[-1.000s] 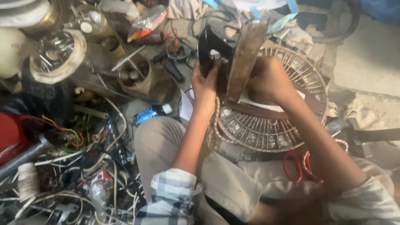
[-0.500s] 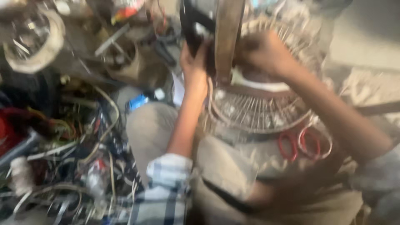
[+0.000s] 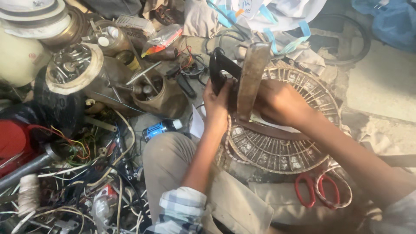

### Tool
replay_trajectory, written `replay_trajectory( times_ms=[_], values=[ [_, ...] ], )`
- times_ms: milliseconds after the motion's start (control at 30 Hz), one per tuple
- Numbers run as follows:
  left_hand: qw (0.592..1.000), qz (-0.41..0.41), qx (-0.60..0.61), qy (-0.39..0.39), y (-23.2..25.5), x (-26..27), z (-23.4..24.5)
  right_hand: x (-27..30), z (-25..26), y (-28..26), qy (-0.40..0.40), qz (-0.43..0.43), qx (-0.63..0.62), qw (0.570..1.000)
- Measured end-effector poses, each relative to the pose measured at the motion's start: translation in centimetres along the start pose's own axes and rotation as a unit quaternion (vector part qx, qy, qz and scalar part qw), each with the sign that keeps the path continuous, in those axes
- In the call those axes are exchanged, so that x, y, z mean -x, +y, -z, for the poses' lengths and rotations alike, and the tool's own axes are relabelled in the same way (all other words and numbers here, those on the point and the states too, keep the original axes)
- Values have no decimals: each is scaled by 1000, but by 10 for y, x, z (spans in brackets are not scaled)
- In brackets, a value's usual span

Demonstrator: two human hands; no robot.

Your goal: The person sits on the floor and works on a disassembled electric iron placed on a fan guard. They use pliers to manipulate wires and components inside the iron's casing, then use scissors to cut a small piece of material. The person continues to adjust internal parts of the iron with their hands.

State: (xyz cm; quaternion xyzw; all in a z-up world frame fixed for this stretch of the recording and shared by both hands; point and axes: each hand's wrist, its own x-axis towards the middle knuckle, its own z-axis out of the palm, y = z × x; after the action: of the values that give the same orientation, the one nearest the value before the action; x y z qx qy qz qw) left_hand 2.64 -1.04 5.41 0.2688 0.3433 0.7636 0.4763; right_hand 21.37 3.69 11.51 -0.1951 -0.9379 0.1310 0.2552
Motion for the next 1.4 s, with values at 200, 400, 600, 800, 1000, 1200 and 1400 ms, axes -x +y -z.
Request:
replay_trajectory(
  times_ms=[200, 400, 600, 800, 1000, 1200, 1400],
  values=[
    [1000, -28, 6, -12, -6, 2, 1, 5, -7, 7, 4, 31, 44, 999],
    [999, -48, -3, -11, -8, 3, -1, 11, -8, 3, 33, 23, 29, 999],
    [999, -36, -17, -9, -3, 5, -4, 16, -24, 6, 66, -25, 47, 996],
    [998, -32, -48, -23, -4, 3, 6, 3, -2, -13, 36, -128, -34, 991],
    [1000, 17, -22, 3, -9, -6, 18, 123, 30, -116, 197, -360, 105, 906],
    [995, 2, -98, -19, -8, -16, 22, 293, 16, -319, 336, -718, 116, 599],
    [989, -37, -131, -57, -18, -25, 38, 330, 1, -331, 358, -669, 120, 640]
  ],
)
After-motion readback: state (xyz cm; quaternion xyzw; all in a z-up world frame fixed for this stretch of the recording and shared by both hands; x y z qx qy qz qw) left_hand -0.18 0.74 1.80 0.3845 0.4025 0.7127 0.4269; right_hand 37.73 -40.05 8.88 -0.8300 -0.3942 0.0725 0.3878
